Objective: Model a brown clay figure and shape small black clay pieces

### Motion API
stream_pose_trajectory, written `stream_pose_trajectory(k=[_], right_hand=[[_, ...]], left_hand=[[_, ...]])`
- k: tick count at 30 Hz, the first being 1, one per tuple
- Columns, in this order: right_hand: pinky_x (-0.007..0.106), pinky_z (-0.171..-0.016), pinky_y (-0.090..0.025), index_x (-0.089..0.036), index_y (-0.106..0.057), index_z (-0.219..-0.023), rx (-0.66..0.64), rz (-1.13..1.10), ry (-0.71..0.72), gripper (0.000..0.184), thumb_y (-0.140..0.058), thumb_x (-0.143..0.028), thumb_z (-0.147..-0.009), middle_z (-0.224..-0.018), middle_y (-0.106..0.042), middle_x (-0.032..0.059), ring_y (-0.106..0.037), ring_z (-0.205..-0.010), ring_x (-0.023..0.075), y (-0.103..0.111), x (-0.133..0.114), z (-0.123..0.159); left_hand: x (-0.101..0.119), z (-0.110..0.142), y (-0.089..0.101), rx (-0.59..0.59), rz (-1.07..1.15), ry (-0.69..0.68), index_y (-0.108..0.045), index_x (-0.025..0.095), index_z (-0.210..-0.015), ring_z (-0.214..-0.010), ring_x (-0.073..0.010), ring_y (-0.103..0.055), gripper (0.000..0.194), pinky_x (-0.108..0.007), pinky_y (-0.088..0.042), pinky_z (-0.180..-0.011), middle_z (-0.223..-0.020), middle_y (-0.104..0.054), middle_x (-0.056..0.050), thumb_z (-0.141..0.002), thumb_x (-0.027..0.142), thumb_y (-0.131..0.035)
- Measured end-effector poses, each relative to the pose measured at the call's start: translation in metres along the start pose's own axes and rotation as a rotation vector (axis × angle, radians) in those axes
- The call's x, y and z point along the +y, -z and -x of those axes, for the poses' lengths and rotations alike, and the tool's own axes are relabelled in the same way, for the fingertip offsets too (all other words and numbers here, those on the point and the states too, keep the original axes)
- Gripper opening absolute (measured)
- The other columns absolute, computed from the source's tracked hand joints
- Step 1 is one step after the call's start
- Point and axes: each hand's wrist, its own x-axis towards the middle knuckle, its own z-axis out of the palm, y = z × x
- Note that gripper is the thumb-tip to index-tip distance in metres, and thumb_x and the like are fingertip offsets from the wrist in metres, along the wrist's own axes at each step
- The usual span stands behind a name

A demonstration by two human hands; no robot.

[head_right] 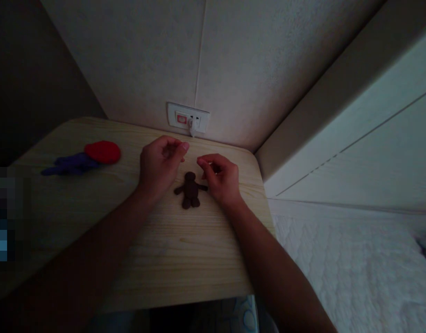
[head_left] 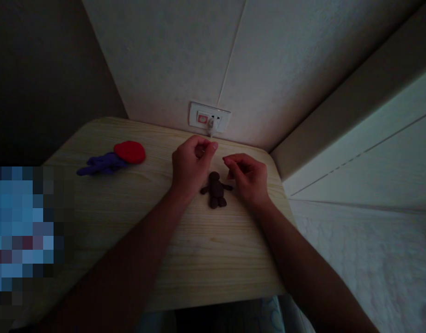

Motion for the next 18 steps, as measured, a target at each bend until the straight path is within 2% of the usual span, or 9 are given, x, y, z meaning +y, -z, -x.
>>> stream_pose_trajectory(k=[2, 4, 10, 18], right_hand=[[0.027, -0.053, -0.046, -0.020, -0.076, -0.090, -0.013, 0.012, -0.002, 0.024, -0.074, -0.043, -0.093, -0.076, -0.070, 0.0004, -0.061, -0.056, 0.0113, 0.0002, -0.0005, 0.0001], [0.027, -0.054, -0.046, -0.020, -0.075, -0.090, -0.021, 0.025, -0.020, 0.026, -0.070, -0.044, -0.095, -0.067, -0.067, -0.0011, -0.061, -0.055, 0.0122, 0.0006, -0.0013, 0.0003], [0.026, -0.055, -0.045, -0.021, -0.067, -0.081, 0.010, 0.039, -0.005, 0.039, -0.058, -0.052, -0.102, -0.058, -0.063, -0.0020, -0.058, -0.053, 0.0117, 0.0017, -0.0016, 0.0000], [0.026, -0.052, -0.044, -0.021, -0.065, -0.078, -0.010, 0.033, 0.000, 0.040, -0.068, -0.057, -0.095, -0.058, -0.061, -0.0026, -0.058, -0.052, 0.0114, 0.0012, -0.0014, 0.0001]], left_hand=[[-0.0001, -0.0002, 0.0000, -0.001, 0.000, -0.009, -0.067, 0.020, -0.082, -0.065, -0.0147, -0.066, 0.021, -0.026, -0.049, -0.063, -0.075, -0.072, -0.001, -0.089, 0.039, -0.071], [-0.0002, -0.0002, 0.0000, 0.003, 0.000, -0.013, -0.067, 0.020, -0.081, -0.064, -0.0146, -0.065, 0.020, -0.026, -0.049, -0.063, -0.073, -0.072, 0.000, -0.089, 0.039, -0.071], [-0.0009, 0.0000, -0.0005, 0.004, -0.003, -0.023, -0.066, 0.020, -0.081, -0.063, -0.0140, -0.064, 0.021, -0.026, -0.048, -0.062, -0.073, -0.071, 0.000, -0.089, 0.039, -0.071], [0.0009, 0.0004, 0.0000, 0.000, -0.002, -0.016, -0.066, 0.020, -0.080, -0.064, -0.0141, -0.064, 0.021, -0.026, -0.049, -0.063, -0.072, -0.071, 0.000, -0.089, 0.038, -0.071]])
